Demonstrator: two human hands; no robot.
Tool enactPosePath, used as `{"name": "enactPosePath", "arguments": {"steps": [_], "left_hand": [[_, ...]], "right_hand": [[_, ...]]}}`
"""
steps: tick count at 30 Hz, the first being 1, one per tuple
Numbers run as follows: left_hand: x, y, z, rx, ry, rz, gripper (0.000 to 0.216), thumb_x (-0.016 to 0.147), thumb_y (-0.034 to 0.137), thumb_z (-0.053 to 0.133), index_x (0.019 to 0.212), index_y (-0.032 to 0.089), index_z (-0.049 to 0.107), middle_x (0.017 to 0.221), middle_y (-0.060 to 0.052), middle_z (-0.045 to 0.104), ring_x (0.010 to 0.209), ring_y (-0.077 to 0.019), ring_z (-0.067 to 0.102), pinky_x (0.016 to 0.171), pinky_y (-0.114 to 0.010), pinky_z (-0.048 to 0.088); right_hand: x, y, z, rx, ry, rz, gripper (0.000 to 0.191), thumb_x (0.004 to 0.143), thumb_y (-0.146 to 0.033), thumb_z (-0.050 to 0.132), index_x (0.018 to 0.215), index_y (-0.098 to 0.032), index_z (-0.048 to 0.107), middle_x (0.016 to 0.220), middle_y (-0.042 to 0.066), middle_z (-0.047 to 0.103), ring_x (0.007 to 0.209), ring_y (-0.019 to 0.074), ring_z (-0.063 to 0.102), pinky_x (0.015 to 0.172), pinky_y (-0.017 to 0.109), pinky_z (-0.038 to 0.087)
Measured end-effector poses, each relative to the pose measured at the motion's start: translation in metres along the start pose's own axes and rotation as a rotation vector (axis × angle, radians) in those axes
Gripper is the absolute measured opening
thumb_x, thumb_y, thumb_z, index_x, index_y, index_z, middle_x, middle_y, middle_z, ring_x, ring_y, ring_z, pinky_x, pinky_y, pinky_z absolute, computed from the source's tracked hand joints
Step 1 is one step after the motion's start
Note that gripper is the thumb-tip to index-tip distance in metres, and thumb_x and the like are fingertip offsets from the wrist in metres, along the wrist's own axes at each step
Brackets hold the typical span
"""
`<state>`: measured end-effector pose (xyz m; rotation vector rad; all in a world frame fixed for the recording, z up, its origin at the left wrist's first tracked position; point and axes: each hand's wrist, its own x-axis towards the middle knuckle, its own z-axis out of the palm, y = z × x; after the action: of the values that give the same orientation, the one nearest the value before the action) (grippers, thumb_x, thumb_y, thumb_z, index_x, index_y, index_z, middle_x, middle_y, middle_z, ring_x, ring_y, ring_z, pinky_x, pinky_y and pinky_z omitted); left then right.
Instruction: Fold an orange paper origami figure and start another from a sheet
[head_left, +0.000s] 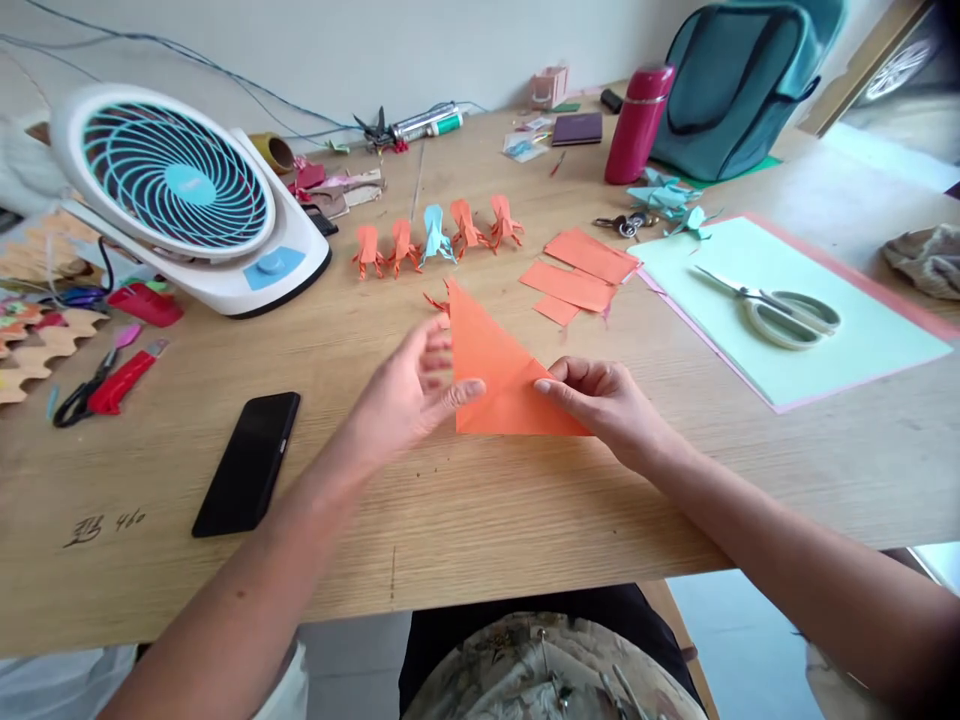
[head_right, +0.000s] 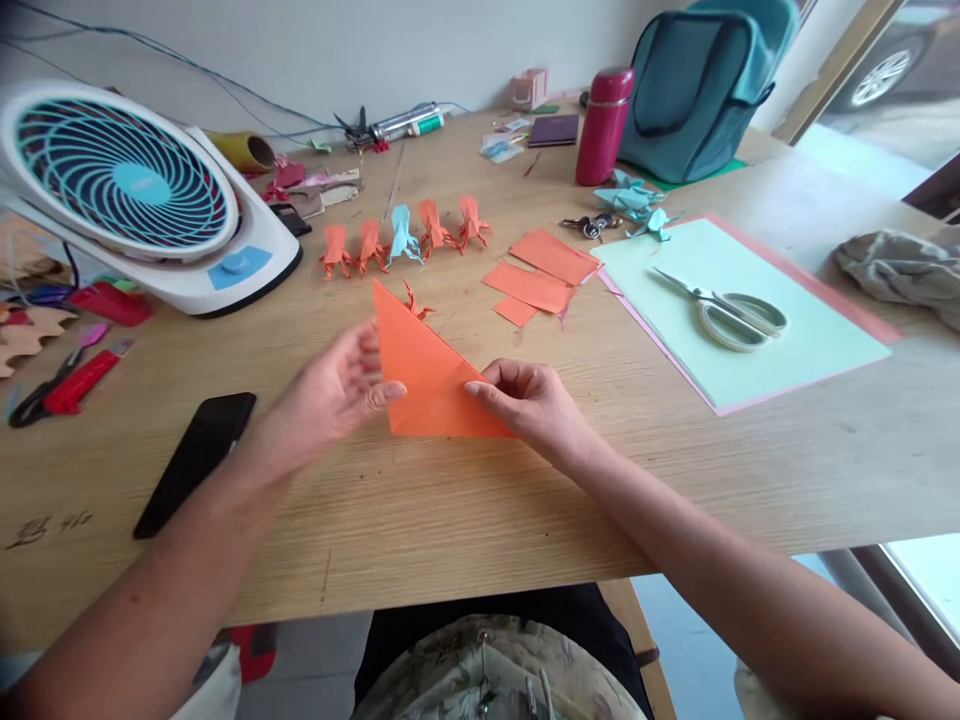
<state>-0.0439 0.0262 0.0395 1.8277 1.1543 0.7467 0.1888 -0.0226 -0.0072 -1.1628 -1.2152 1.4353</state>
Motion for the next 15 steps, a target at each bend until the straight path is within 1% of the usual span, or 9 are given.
{"name": "enactPosePath", "arguments": {"steps": [2, 3, 5, 8, 10, 13, 15], "left_hand": [[-0.004, -0.012, 0.015, -0.238, -0.190, -0.147, 0.045, 0.084, 0.047, 0.069, 0.121, 0.021, 0.064, 0.120, -0.011, 0.070, 0.111, -0.0275, 0.067, 0.096, -0.044, 0.054], [-0.006, -0.016, 0.021, -0.319, -0.233, -0.194, 0.036, 0.085, 0.046, 0.069, 0.112, 0.022, 0.069, 0.113, -0.009, 0.074, 0.108, -0.0275, 0.068, 0.096, -0.044, 0.055], [-0.008, -0.020, 0.029, -0.424, -0.229, -0.239, 0.027, 0.085, 0.043, 0.070, 0.102, 0.023, 0.073, 0.108, -0.006, 0.076, 0.107, -0.0270, 0.069, 0.099, -0.044, 0.054], [-0.009, -0.021, 0.031, -0.467, -0.211, -0.279, 0.022, 0.082, 0.040, 0.074, 0.096, 0.023, 0.076, 0.104, -0.004, 0.078, 0.106, -0.0267, 0.070, 0.101, -0.044, 0.053], [-0.008, -0.020, 0.029, -0.468, -0.205, -0.305, 0.023, 0.080, 0.039, 0.077, 0.095, 0.022, 0.077, 0.101, -0.005, 0.078, 0.104, -0.0263, 0.070, 0.099, -0.043, 0.054], [-0.008, -0.020, 0.028, -0.493, -0.139, -0.332, 0.024, 0.076, 0.039, 0.080, 0.091, 0.019, 0.078, 0.097, -0.005, 0.079, 0.100, -0.0249, 0.071, 0.096, -0.039, 0.055], [-0.009, -0.021, 0.030, -0.520, -0.114, -0.344, 0.026, 0.075, 0.039, 0.081, 0.090, 0.018, 0.078, 0.095, -0.005, 0.079, 0.097, -0.0244, 0.072, 0.093, -0.038, 0.055]], "right_hand": [[0.000, 0.000, 0.003, 0.019, 0.019, -0.001, 0.044, 0.076, -0.058, 0.076, 0.072, -0.017, 0.060, 0.065, -0.002, 0.055, 0.056, 0.0099, 0.044, 0.050, 0.024, 0.029], [0.000, 0.000, 0.004, 0.025, 0.014, -0.003, 0.044, 0.076, -0.058, 0.076, 0.073, -0.017, 0.061, 0.067, -0.001, 0.057, 0.058, 0.0106, 0.046, 0.051, 0.024, 0.032], [0.000, 0.000, 0.005, 0.034, -0.007, -0.004, 0.042, 0.076, -0.057, 0.077, 0.074, -0.017, 0.063, 0.070, 0.000, 0.061, 0.062, 0.0121, 0.051, 0.055, 0.025, 0.038], [0.000, 0.001, 0.007, 0.055, -0.038, 0.006, 0.037, 0.077, -0.053, 0.077, 0.080, -0.018, 0.068, 0.077, 0.001, 0.067, 0.069, 0.0143, 0.058, 0.062, 0.026, 0.046], [0.000, 0.001, 0.008, 0.071, -0.057, 0.003, 0.035, 0.078, -0.052, 0.078, 0.080, -0.018, 0.070, 0.078, 0.002, 0.068, 0.071, 0.0146, 0.059, 0.064, 0.026, 0.048], [0.001, 0.000, 0.010, 0.086, -0.094, 0.010, 0.034, 0.078, -0.050, 0.078, 0.076, -0.017, 0.070, 0.076, 0.002, 0.067, 0.069, 0.0143, 0.059, 0.062, 0.026, 0.048], [0.001, -0.001, 0.012, 0.118, -0.109, 0.041, 0.032, 0.078, -0.049, 0.079, 0.077, -0.018, 0.070, 0.078, 0.002, 0.069, 0.071, 0.0147, 0.061, 0.064, 0.027, 0.050]]}}
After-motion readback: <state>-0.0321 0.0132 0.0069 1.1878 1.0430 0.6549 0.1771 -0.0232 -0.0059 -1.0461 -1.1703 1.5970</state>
